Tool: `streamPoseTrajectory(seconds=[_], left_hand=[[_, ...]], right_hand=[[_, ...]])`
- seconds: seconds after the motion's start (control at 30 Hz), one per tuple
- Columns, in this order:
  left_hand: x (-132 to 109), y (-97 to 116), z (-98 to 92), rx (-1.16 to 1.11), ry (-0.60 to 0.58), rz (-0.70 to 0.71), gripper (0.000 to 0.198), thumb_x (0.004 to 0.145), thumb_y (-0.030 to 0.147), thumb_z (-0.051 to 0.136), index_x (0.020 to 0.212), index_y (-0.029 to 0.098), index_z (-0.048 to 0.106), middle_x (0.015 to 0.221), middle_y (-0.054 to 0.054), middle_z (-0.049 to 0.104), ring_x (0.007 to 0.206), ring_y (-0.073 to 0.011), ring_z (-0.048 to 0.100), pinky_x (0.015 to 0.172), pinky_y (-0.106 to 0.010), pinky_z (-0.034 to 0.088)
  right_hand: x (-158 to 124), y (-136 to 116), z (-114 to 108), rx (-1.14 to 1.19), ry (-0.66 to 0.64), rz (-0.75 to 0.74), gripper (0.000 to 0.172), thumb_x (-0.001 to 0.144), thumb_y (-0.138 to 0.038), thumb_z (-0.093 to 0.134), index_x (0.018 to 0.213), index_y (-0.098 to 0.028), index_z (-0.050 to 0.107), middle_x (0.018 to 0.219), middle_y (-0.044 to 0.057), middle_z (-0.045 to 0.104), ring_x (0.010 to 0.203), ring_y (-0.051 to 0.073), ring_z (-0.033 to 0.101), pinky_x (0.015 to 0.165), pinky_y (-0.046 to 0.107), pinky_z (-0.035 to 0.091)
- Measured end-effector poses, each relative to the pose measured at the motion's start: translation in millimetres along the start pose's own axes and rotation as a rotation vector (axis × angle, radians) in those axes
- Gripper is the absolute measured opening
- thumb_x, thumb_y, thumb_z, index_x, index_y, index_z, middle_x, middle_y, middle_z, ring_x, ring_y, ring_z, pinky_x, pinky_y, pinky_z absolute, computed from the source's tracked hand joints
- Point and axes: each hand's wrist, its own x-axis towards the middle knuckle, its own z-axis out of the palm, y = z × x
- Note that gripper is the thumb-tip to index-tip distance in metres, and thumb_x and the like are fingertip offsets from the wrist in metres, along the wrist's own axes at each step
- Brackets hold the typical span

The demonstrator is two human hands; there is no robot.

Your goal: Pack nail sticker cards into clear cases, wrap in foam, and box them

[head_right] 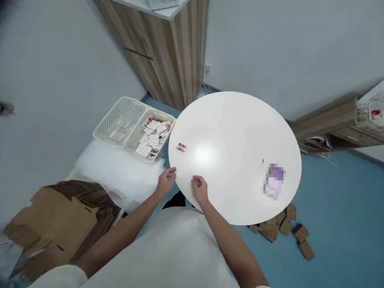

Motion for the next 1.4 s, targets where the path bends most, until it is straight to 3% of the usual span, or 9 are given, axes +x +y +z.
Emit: streamPoseTrajectory(seconds=[0.17,0.37,0.5,0.63,0.73,0.87,1.0,1.2,1.4], left_hand=[[-31.5,5.9,2.8,-0.065,0.043,0.007,0.027,0.075,0.028,0.05,0.097,0.017,0.059,0.095,-0.007,0.063,0.087,-0.0171,0.058,0.073,-0.03,0.047],[-47.2,1.5,-32.3,-0.092,0.126,0.002,0.026,0.075,0.031,0.05,0.096,0.018,0.06,0.092,-0.006,0.064,0.086,-0.0172,0.059,0.072,-0.03,0.047],[-50.0,-4.9,-67.3,-0.106,0.193,0.015,0.027,0.075,0.031,0.05,0.097,0.018,0.059,0.09,-0.007,0.064,0.084,-0.0169,0.059,0.07,-0.029,0.047],[-52.2,-11.8,-112.1,-0.09,0.206,0.05,0.026,0.075,0.03,0.05,0.095,0.018,0.06,0.089,-0.006,0.064,0.081,-0.0157,0.059,0.069,-0.029,0.046],[-47.9,-16.1,-149.5,-0.083,0.22,0.059,0.025,0.073,0.029,0.052,0.094,0.019,0.06,0.088,-0.005,0.064,0.078,-0.0151,0.059,0.067,-0.028,0.046],[-27.8,-20.3,-193.3,-0.112,0.26,0.024,0.026,0.071,0.029,0.054,0.094,0.018,0.058,0.093,-0.006,0.063,0.08,-0.0157,0.06,0.068,-0.029,0.047],[2.8,-22.0,-220.1,-0.185,0.224,-0.027,0.034,0.07,0.03,0.057,0.102,0.018,0.054,0.103,-0.009,0.061,0.091,-0.0182,0.059,0.078,-0.033,0.047],[52.0,-14.6,-236.3,-0.251,0.111,0.059,0.053,0.07,0.025,0.058,0.12,0.02,0.04,0.126,-0.012,0.047,0.118,-0.0215,0.042,0.093,-0.038,0.038],[118.2,-10.6,-247.4,-0.095,0.079,0.04,0.058,0.07,0.014,0.051,0.125,0.021,0.034,0.129,-0.011,0.043,0.121,-0.02,0.038,0.098,-0.039,0.032]], right_hand=[[-16.5,4.4,-14.3,-0.052,-0.107,0.03,0.023,0.065,-0.035,0.059,0.082,-0.018,0.058,0.076,0.002,0.06,0.069,0.014,0.054,0.064,0.028,0.044],[-13.7,-5.7,-4.6,-0.128,-0.174,-0.009,0.023,0.066,-0.036,0.059,0.081,-0.019,0.059,0.07,0.0,0.058,0.063,0.012,0.052,0.062,0.028,0.044],[-1.9,-22.7,33.6,-0.174,-0.283,-0.084,0.027,0.067,-0.04,0.058,0.083,-0.018,0.059,0.072,0.002,0.059,0.063,0.013,0.051,0.062,0.028,0.043],[11.7,-41.0,88.6,-0.209,-0.445,-0.132,0.034,0.064,-0.044,0.06,0.086,-0.017,0.059,0.073,0.003,0.06,0.062,0.013,0.052,0.059,0.028,0.043],[21.1,-53.8,128.7,-0.233,-0.476,-0.152,0.035,0.062,-0.044,0.062,0.085,-0.017,0.059,0.071,0.002,0.059,0.06,0.012,0.051,0.06,0.028,0.043],[27.3,-73.1,169.4,-0.296,-0.458,-0.14,0.034,0.062,-0.043,0.062,0.085,-0.018,0.059,0.073,0.002,0.06,0.06,0.012,0.052,0.06,0.028,0.043],[31.1,-95.4,195.8,-0.373,-0.471,-0.107,0.036,0.063,-0.041,0.061,0.092,-0.02,0.059,0.089,0.006,0.063,0.072,0.015,0.058,0.064,0.03,0.045],[68.6,-124.0,229.4,-0.443,-0.504,-0.241,0.046,0.067,-0.038,0.058,0.108,-0.02,0.052,0.109,0.011,0.059,0.097,0.02,0.056,0.08,0.035,0.044],[130.9,-133.9,268.7,-0.865,-0.485,-0.544,0.054,0.074,-0.036,0.049,0.125,-0.021,0.037,0.109,0.01,0.059,0.094,0.022,0.056,0.08,0.04,0.042]])
